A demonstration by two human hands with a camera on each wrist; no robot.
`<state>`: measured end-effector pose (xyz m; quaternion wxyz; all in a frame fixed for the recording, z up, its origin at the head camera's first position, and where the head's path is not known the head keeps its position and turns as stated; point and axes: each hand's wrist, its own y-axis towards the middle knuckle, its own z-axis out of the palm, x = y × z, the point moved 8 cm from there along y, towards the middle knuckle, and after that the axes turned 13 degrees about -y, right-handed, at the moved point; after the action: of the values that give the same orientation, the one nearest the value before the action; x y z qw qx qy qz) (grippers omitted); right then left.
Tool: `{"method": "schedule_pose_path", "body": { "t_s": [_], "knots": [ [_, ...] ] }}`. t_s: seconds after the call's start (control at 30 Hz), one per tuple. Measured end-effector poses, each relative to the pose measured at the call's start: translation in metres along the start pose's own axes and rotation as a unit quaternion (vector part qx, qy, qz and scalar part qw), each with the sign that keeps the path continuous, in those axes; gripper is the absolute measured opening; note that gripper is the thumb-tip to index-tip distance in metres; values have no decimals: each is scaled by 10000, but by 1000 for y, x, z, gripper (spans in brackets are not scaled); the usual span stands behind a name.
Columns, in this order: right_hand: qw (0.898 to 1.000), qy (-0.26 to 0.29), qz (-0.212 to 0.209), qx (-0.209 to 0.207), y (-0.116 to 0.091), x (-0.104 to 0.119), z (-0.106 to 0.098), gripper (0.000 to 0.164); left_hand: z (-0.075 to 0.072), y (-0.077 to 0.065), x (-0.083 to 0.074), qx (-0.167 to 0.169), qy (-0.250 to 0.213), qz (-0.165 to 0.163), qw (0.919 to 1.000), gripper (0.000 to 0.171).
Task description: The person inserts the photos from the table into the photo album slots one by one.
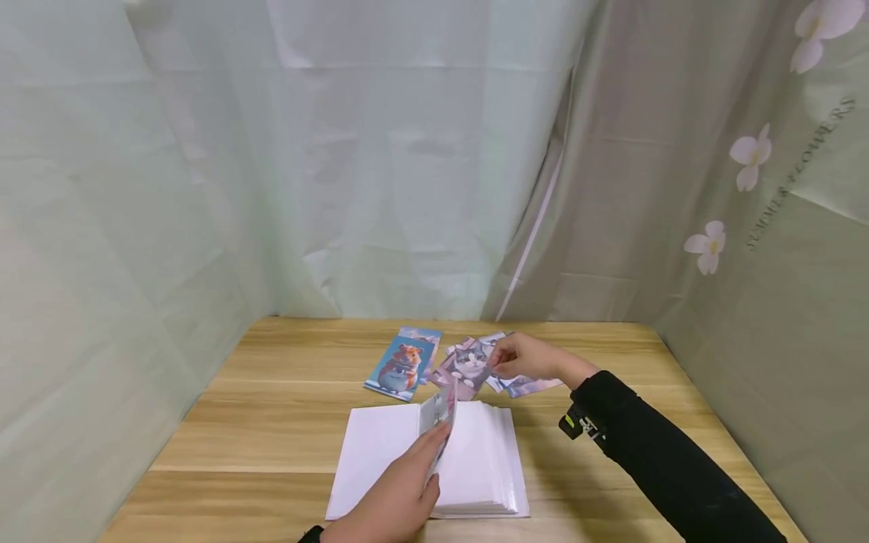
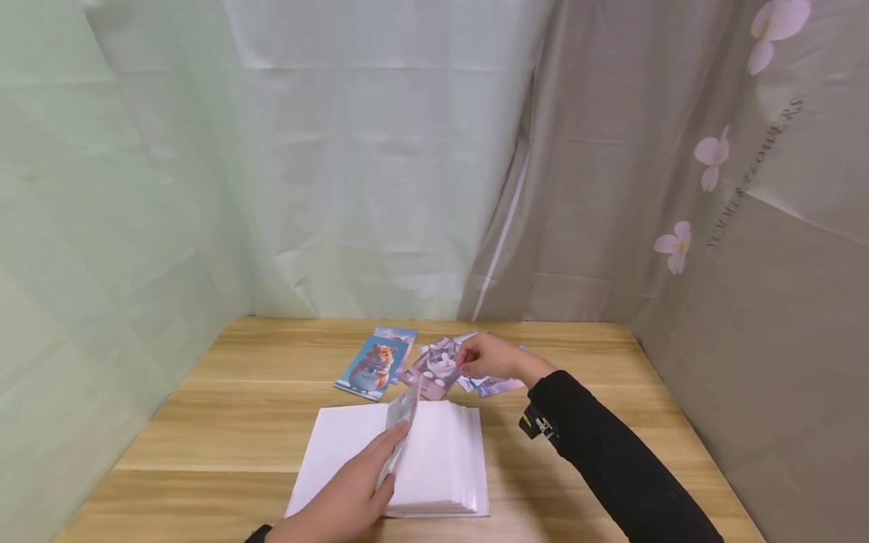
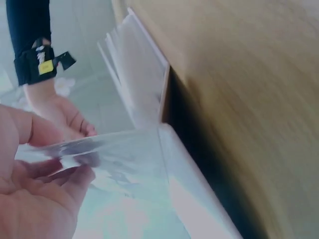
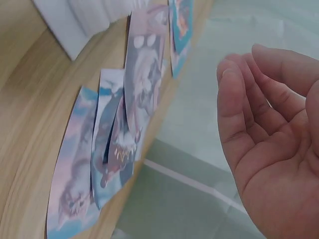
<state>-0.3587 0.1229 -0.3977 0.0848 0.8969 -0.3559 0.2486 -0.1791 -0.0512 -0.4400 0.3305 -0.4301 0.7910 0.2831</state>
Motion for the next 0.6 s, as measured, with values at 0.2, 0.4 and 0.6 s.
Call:
{"method": "schedule_pose_path", "body": {
  "t_s": [0.2,0.4,0.6],
  "knots": [
    [9998,-98,148,-80,-7,-7,-8,6,-28,-13,0,-1030,6,58,9947,66],
    [9996,-131,139,-191,-15,-11,-19,5,-52,-30,13,-1833,278,12,9827,66],
    [9989,-93,420,-189,-21,-17,-32,7,-70,-46,39,-2111,404,-735,9739,57]
  ]
}}
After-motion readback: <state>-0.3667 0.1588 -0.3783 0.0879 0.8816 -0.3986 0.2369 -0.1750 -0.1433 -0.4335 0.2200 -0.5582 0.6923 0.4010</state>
